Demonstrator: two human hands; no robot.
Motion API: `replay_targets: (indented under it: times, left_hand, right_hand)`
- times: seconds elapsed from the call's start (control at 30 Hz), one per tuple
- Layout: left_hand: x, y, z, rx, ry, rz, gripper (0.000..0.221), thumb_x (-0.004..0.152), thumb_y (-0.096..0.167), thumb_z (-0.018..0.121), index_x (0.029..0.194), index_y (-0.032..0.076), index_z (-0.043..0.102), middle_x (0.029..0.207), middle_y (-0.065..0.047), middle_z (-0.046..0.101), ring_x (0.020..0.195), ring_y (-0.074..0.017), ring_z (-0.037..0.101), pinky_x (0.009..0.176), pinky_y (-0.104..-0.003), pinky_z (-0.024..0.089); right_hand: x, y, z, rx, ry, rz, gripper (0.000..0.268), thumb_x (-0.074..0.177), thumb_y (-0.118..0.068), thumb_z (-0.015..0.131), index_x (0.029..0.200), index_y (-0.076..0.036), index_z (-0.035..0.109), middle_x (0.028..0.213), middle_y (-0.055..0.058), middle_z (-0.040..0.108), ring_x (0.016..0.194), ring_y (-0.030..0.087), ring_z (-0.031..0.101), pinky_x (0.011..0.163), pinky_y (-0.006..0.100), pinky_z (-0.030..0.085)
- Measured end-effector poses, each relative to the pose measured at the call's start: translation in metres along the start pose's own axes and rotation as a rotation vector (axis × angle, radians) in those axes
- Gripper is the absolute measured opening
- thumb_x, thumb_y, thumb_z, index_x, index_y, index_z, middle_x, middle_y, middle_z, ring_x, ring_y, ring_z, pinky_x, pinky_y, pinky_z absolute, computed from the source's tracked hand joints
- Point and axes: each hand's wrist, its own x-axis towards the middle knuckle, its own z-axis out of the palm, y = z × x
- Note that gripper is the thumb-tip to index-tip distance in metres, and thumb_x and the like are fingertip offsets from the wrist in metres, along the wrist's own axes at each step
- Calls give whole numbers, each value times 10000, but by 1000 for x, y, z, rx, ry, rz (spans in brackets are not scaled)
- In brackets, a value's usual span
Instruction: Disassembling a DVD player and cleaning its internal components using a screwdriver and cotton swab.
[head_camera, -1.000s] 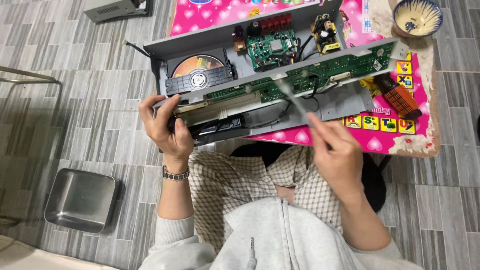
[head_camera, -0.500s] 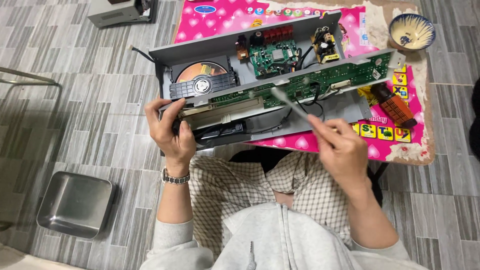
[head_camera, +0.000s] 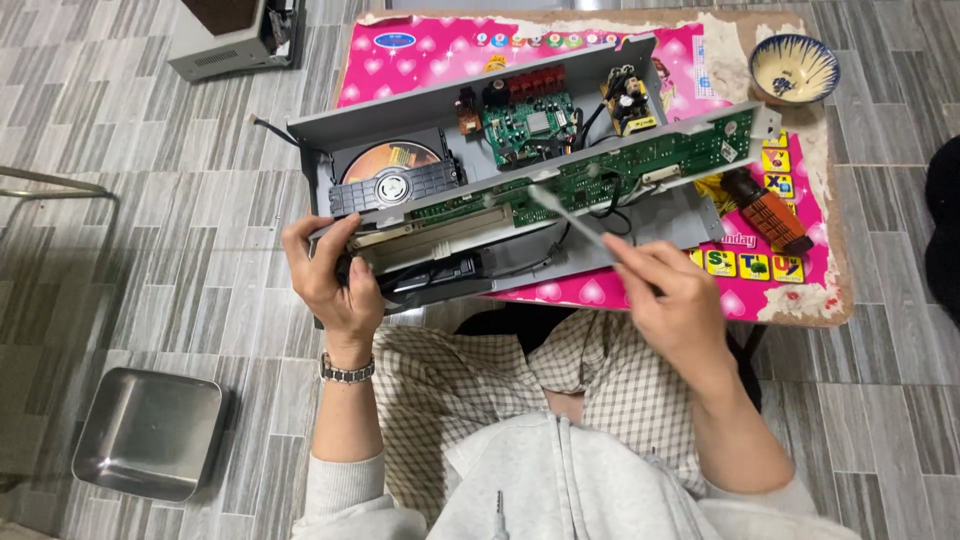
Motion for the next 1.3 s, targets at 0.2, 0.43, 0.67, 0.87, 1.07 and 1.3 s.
replay_targets:
  times: [0.2,0.43,0.67,0.87,1.07,1.3]
  left_hand:
    - [8,22,-3,22,-17,-66,404,868,302,518,1132,54,695,1116,-171,513,1042,-337,536,953,-448,457]
    - [12,34,-5,37,-40,-131,374,818,205,532,1118,28,669,1149,-194,511,1021,-338,528,895,-439,471]
    - [12,33,-3,21,-28,-148,398,757,101,517,1110,15,680,1151,-186,526,1019,-308,529,892,-411,498]
    - [11,32,-2,28,-36,-148,389,781,109,511,1114,1,680,1151,-189,527,1008,-314,524,894,-410,482]
    - [11,30,-1,38,-33,-149,387,778,93,510,1107,-4,689,1136,-194,531,1004,-315,517,884,-417,478]
    - [-4,-7,0,20,-29,-12,417,920,354,507,1165,90,717,1074,-160,513,1060,-369,551,1025,-492,427]
  right_hand:
    - [-27,14,-40,86,6,258,379,900,73,675,1271,-4,695,995,184,709,821,257,655,717,344,504]
    - [28,-20,-33,-197,-143,-128,362,814,29,749,1148,-106,782,1044,39,758,524,111,513,454,258,385]
    - [55,-6,-27,-432,-107,-253,238,914,-91,741,1118,-195,810,978,-25,768,511,92,522,421,245,382]
    - [34,37,-72,-402,-32,-5,344,884,58,717,1171,-104,812,1047,36,760,696,185,628,590,307,456]
    - [6,71,-97,-514,122,126,385,925,123,741,1281,-10,804,1132,144,770,734,216,632,630,317,471]
    - [11,80,-55,-163,84,10,316,904,-56,786,1193,-185,786,999,52,758,939,290,725,842,376,549]
